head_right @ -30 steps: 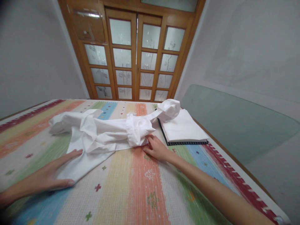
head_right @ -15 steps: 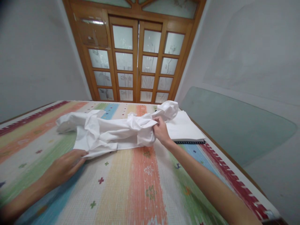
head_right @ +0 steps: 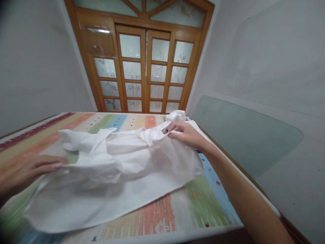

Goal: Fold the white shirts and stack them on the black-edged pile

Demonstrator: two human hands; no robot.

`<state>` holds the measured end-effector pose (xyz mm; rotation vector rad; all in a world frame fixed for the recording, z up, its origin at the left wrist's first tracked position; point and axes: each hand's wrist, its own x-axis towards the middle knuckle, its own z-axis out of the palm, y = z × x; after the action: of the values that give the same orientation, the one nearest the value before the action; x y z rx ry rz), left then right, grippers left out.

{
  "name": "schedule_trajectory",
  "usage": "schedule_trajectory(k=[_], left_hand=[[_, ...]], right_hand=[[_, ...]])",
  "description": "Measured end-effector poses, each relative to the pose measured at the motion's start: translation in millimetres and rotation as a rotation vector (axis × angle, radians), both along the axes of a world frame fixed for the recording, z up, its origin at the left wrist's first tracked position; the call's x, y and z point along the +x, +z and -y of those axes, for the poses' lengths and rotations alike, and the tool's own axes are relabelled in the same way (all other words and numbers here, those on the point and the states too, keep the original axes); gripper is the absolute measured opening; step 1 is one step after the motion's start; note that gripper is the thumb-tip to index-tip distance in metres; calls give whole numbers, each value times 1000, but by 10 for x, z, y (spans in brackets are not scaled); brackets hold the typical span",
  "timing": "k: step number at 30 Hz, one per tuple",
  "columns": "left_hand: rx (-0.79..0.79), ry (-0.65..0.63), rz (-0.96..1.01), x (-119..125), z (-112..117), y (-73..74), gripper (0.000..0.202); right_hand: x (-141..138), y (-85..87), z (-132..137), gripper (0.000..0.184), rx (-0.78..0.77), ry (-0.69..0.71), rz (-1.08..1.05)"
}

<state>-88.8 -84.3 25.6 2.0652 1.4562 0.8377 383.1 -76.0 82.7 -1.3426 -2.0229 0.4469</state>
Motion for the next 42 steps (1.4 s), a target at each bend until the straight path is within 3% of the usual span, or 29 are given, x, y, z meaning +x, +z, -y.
schedule_trajectory(k=[2,3,6,7,10,13,16,20,24,32,37,42], left_hand=[[-199,-233,-64,5,-15,-54,50],[-245,-252,-83,27,-48,-101,53],[-58,-2,-200,135,-272,-337,52],[33,51,-246,174,-386,-442,50],[243,128,-314,279,-783,-777,52],[187,146,-417,394,-1147,-1046,63],[38,88,-530,536,-1395,-1208,70],[-76,63,-644,711,-1621,-1278,77],[-135,60,-664,833,-1876,-1245,78],[-140,87,-669,1224,-2385,-1186,79],[-11,58,-732,1344,-2437,-1305,53],[82,66,-633,1271,-2368,-1417,55]], right_hand=[[-24,-20,110,44,-247,215,258],[-51,-59,146,48,-364,289,358],[-187,-265,154,57,-548,346,525],[-245,-350,117,56,-501,330,547],[-421,-610,-114,39,-145,185,560],[-564,-858,-487,22,65,104,550],[-673,-1099,-883,26,88,100,576],[-794,-1377,-1243,41,-16,149,605],[-895,-1570,-1381,50,-102,194,630],[-1119,-1798,-1631,62,-205,-81,662],[-1147,-1834,-1921,63,-250,-216,616],[-1132,-1903,-2055,60,-179,-293,526]])
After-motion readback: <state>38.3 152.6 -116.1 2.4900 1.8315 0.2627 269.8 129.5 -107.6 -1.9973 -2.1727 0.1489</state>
